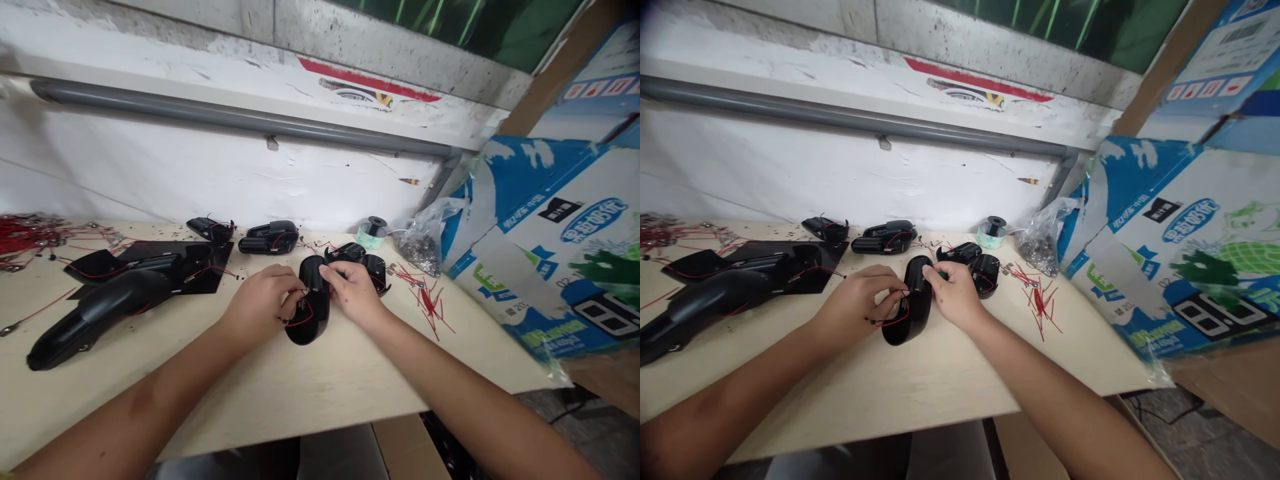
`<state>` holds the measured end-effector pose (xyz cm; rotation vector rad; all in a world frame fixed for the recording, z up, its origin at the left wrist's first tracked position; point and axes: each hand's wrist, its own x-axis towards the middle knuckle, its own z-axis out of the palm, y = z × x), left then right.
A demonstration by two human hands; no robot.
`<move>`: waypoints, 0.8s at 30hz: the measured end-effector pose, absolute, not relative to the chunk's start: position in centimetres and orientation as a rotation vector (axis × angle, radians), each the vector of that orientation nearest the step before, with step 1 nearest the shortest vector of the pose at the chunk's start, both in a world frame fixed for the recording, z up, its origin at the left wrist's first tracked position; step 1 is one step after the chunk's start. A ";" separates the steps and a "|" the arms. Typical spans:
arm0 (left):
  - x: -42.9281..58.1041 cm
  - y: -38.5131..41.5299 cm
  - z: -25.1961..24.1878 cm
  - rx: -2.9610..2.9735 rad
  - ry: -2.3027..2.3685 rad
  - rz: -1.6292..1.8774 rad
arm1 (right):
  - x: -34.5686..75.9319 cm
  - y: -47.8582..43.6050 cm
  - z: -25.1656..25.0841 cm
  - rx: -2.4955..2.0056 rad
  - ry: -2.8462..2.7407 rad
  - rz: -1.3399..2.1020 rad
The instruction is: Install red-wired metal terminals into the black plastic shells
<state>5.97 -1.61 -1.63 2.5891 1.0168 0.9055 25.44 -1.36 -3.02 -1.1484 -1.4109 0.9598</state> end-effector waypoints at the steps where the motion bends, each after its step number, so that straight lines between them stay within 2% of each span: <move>1: 6.1 -1.6 -1.7 2.518 1.034 0.925 | 25.5 -1.3 -3.0 -1.140 -1.392 0.993; 9: 6.6 -0.9 -2.0 1.480 0.956 1.125 | 25.3 -1.0 -2.9 -0.969 -1.144 1.200; 13: 6.9 -1.1 -1.9 1.061 0.753 0.915 | 25.3 -1.3 -2.4 -0.885 -1.011 1.395; 17: 7.4 -1.5 -2.1 0.910 0.687 0.749 | 25.2 -1.5 -2.3 -0.919 -1.000 1.460; 24: 7.5 -1.3 -2.2 0.879 0.775 0.840 | 25.3 -0.8 -3.7 -0.962 -1.134 1.193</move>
